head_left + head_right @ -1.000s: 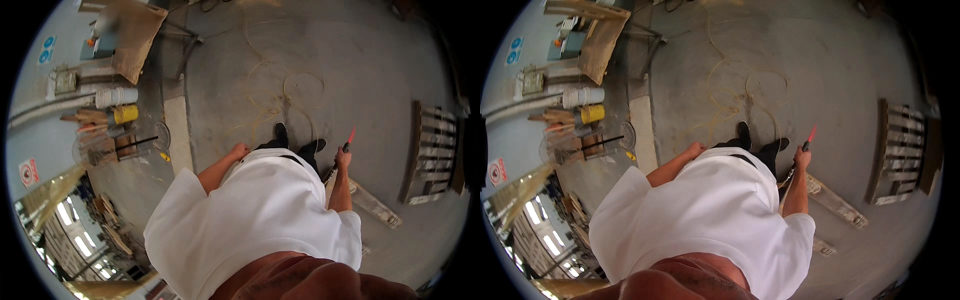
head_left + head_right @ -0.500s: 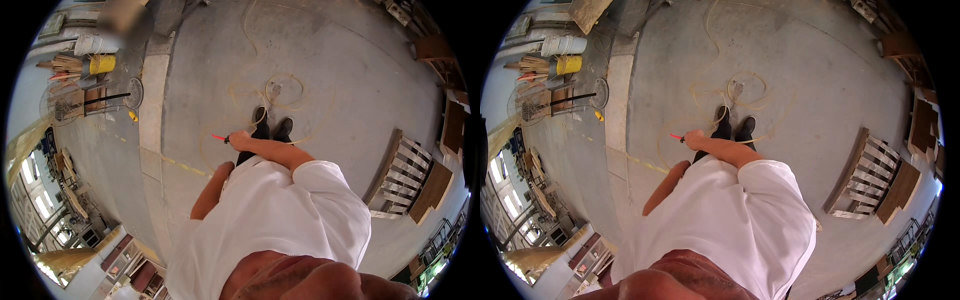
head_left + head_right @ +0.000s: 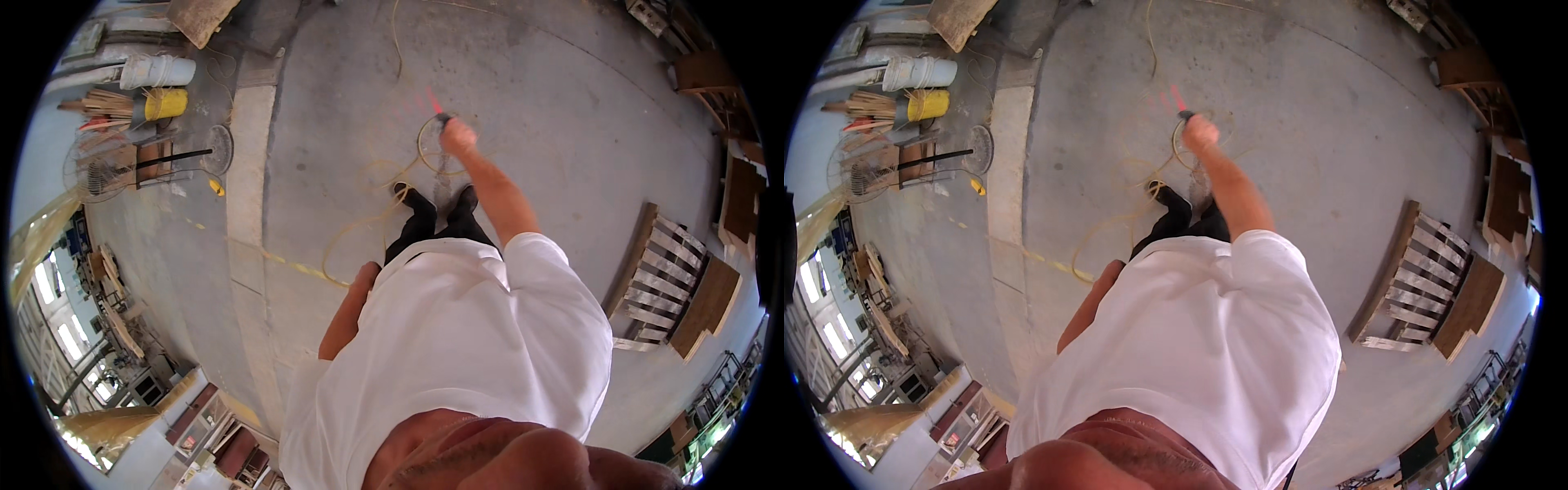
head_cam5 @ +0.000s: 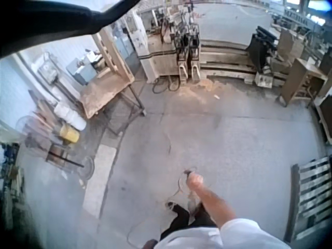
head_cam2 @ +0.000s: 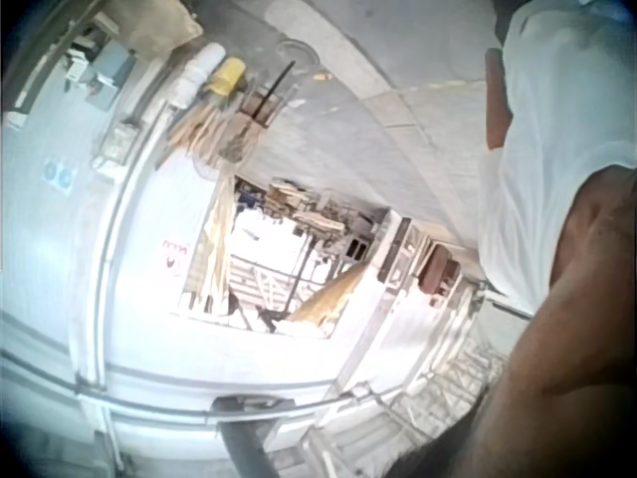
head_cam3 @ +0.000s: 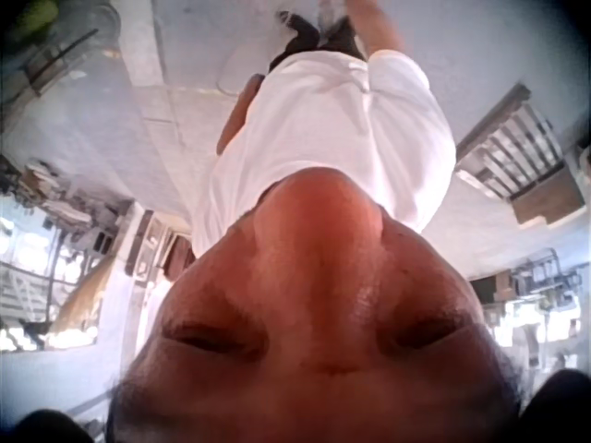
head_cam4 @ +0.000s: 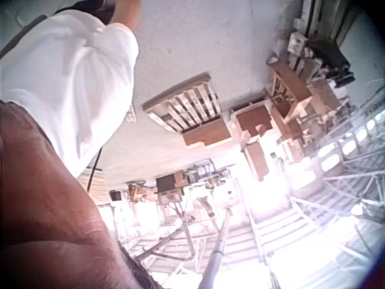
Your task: The person moves a wooden board and places it aside, then picks up a flexible hose and connects it to a machine. They use a red air blow gun to clear sawdust from the machine and surrounding floor area, then wipe a nearby surface with a white cloth.
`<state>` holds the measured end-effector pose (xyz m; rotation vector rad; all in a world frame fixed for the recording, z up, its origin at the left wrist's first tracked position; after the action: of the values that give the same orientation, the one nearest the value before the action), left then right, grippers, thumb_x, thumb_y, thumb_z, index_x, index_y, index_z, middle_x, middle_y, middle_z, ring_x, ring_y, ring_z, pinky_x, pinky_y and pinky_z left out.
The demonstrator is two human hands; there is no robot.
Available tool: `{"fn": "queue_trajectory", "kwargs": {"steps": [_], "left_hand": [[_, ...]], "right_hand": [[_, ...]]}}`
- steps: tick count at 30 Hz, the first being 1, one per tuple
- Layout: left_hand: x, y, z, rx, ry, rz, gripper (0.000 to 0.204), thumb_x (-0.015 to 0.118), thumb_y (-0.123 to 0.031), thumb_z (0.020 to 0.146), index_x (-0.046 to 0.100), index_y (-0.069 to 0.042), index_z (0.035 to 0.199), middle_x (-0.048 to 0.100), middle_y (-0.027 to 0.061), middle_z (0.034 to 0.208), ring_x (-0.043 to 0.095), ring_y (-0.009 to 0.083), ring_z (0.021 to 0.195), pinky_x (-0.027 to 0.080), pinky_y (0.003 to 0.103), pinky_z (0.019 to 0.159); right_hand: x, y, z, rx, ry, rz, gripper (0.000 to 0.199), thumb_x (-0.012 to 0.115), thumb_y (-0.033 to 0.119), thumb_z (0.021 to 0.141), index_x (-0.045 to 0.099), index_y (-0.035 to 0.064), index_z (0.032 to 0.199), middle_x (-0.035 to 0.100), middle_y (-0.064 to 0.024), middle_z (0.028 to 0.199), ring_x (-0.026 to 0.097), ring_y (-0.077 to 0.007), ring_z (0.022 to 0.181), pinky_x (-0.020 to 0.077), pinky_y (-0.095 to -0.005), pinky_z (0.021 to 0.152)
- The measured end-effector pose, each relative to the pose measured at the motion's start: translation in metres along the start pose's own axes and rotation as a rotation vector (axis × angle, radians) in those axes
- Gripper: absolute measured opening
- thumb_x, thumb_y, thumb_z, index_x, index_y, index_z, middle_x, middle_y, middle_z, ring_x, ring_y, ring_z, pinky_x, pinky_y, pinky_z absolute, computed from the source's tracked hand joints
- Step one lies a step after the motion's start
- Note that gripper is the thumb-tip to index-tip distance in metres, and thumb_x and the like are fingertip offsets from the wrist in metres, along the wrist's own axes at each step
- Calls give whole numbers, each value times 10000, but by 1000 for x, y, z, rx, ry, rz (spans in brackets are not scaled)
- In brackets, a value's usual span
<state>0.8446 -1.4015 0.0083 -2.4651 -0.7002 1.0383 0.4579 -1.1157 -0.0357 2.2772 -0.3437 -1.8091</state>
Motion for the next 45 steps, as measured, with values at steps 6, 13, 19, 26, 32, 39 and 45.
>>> {"fn": "queue_trajectory", "kwargs": {"steps": [6, 13, 19, 26, 32, 39, 45], "left_hand": [[-26, -40, 37, -280, 152, 5, 247, 584, -247, 774, 692, -31, 829, 635, 230, 842, 621, 384, 834, 501, 427, 732], [-25, -53, 39, -186, 144, 85, 258, 579, -256, 781, 695, -31, 833, 640, 219, 826, 628, 373, 814, 503, 421, 737], [-30, -69, 37, -217, 153, 94, 252, 579, -245, 775, 697, -36, 852, 643, 217, 836, 631, 371, 814, 503, 423, 742], [-28, -91, 55, -180, 125, 120, 250, 581, -231, 759, 696, -45, 882, 633, 232, 846, 627, 379, 811, 502, 427, 746], [-16, -63, 71, -64, 112, 99, 251, 577, -229, 750, 695, -41, 866, 635, 224, 846, 626, 377, 813, 500, 431, 754], [-21, -88, 82, -102, 120, 182, 268, 567, -263, 764, 689, -33, 827, 636, 220, 859, 618, 383, 812, 493, 440, 752], [-33, -89, 87, -141, 100, 193, 316, 550, -310, 800, 678, -21, 821, 634, 222, 859, 607, 397, 828, 484, 462, 760]], "right_hand": [[0, -43, -41, -10, 106, 70, 155, 480, 185, 828, 561, 55, 856, 650, -158, 810, 663, -302, 725, 530, -431, 624], [41, -22, -179, -217, 824, -91, 273, 593, 183, 750, 668, 65, 985, 657, -143, 1030, 633, -289, 977, 509, -413, 814], [22, -104, -88, 55, 325, -107, 206, 511, 213, 824, 614, 90, 953, 649, -134, 1005, 651, -292, 897, 523, -405, 749], [-56, -145, -18, 306, 68, 140, 193, 507, 192, 833, 569, 48, 946, 653, -176, 904, 637, -355, 858, 508, -453, 734], [-67, -156, -40, 322, 50, 239, 178, 502, 190, 832, 555, 42, 914, 647, -196, 855, 627, -380, 836, 504, -472, 711], [-44, -178, -103, 288, 380, 62, 234, 547, 231, 849, 641, 57, 974, 665, -148, 984, 639, -299, 950, 521, -392, 783], [-126, -229, -19, 500, -21, 87, 232, 540, 254, 853, 640, 58, 927, 670, -139, 957, 641, -297, 937, 513, -400, 794]]}}
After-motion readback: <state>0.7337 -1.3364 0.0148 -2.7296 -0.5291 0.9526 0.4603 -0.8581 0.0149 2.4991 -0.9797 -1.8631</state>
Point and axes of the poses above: each hand's wrist, its own z-axis towards the middle knuckle, its own x-axis out of the palm, y = z × x, the point moved 1 cm from there along z, towards the middle knuckle
